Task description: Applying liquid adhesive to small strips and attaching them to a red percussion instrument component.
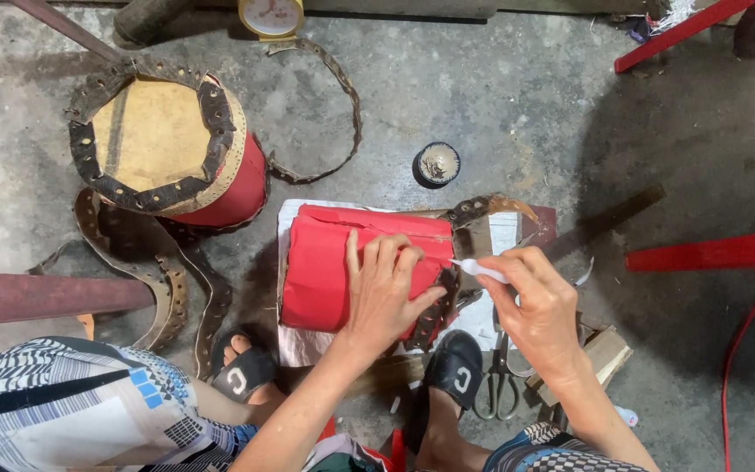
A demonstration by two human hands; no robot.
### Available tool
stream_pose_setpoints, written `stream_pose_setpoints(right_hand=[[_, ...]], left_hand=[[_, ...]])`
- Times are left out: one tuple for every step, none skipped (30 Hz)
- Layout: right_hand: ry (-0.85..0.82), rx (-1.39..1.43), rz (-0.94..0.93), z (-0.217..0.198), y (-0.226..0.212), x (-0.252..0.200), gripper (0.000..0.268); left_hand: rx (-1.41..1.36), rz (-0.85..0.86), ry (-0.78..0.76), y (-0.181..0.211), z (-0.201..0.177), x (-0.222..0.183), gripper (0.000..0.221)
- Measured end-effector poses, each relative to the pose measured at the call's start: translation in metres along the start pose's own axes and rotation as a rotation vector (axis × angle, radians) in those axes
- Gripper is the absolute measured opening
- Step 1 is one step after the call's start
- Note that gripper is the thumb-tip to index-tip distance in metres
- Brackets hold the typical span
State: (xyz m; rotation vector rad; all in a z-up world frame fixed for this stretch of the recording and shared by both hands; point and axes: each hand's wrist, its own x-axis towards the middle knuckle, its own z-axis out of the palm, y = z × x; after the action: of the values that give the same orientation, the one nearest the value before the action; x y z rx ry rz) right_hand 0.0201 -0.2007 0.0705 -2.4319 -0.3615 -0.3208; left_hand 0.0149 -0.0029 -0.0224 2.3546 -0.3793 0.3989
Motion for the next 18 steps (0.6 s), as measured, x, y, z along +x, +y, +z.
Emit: stream_pose_setpoints(right_hand=[[-0.011,-0.015,-0.035,0.001,-0.002,0.003,0.011],[-0.012,-0.017,-0.036,0.004,-0.002,0.003,0.011],[-0.025,-0.006,-0.053,0.007,-0.002,0.004,0.011],[-0.039,0.005,-0.069,0.01,-0.003,0.004,0.012],[-0.04,0.005,-0.07,0.009,-0.004,0.005,0.012],[-0.042,0.0,-0.076,0.009,-0.005,0.005,0.012],[-0.044,-0.005,-0.082,0.009,-0.006,0.005,0.012],[-0.046,-0.004,-0.082,0.007,-0.006,0.005,0.012],[-0.032,-0.031,-0.083,0.005,-0.006,0.005,0.011],[-0.019,-0.056,-0.083,0.003,-0.006,0.005,0.01],[-0.022,-0.056,-0.083,0.004,-0.006,0.004,0.01],[-0.02,-0.053,-0.084,0.005,-0.005,0.004,0.01],[-0.018,-0.05,-0.085,0.005,-0.004,0.004,0.009],[-0.018,-0.051,-0.084,0.007,-0.003,0.004,0.009],[-0.025,-0.028,-0.071,0.009,-0.001,0.003,0.009],[-0.031,-0.005,-0.059,0.011,0.0,0.003,0.009],[-0.032,-0.005,-0.058,0.01,0.001,0.003,0.009],[-0.015,-0.03,-0.067,0.008,0.001,0.002,0.009]], left_hand=[[-0.004,-0.001,0.002,0.0,0.0,0.0,0.064],[-0.006,-0.001,0.003,0.0,0.0,0.0,0.064],[-0.007,-0.001,0.004,0.0,0.001,0.0,0.064],[-0.007,-0.002,0.004,-0.001,0.001,-0.001,0.064],[-0.008,-0.003,0.005,-0.001,0.001,0.0,0.064],[-0.014,-0.006,0.005,-0.001,0.001,0.0,0.063],[-0.021,-0.01,0.006,-0.001,0.001,0.0,0.063],[-0.021,-0.012,0.006,-0.001,0.002,0.0,0.063],[-0.019,-0.011,0.01,-0.002,0.002,0.0,0.063],[-0.016,-0.012,0.013,-0.001,0.003,0.0,0.063],[-0.016,-0.015,0.013,-0.001,0.002,0.0,0.063],[-0.013,-0.012,0.017,-0.001,0.002,0.0,0.063],[-0.01,-0.009,0.02,-0.001,0.001,0.001,0.063],[-0.01,-0.009,0.019,0.0,0.0,0.002,0.063],[-0.013,-0.009,0.019,0.001,-0.001,0.003,0.061],[-0.014,-0.009,0.02,0.001,-0.002,0.004,0.06],[-0.014,-0.009,0.019,0.001,-0.002,0.004,0.06],[-0.012,-0.009,0.013,0.001,-0.002,0.003,0.061]])
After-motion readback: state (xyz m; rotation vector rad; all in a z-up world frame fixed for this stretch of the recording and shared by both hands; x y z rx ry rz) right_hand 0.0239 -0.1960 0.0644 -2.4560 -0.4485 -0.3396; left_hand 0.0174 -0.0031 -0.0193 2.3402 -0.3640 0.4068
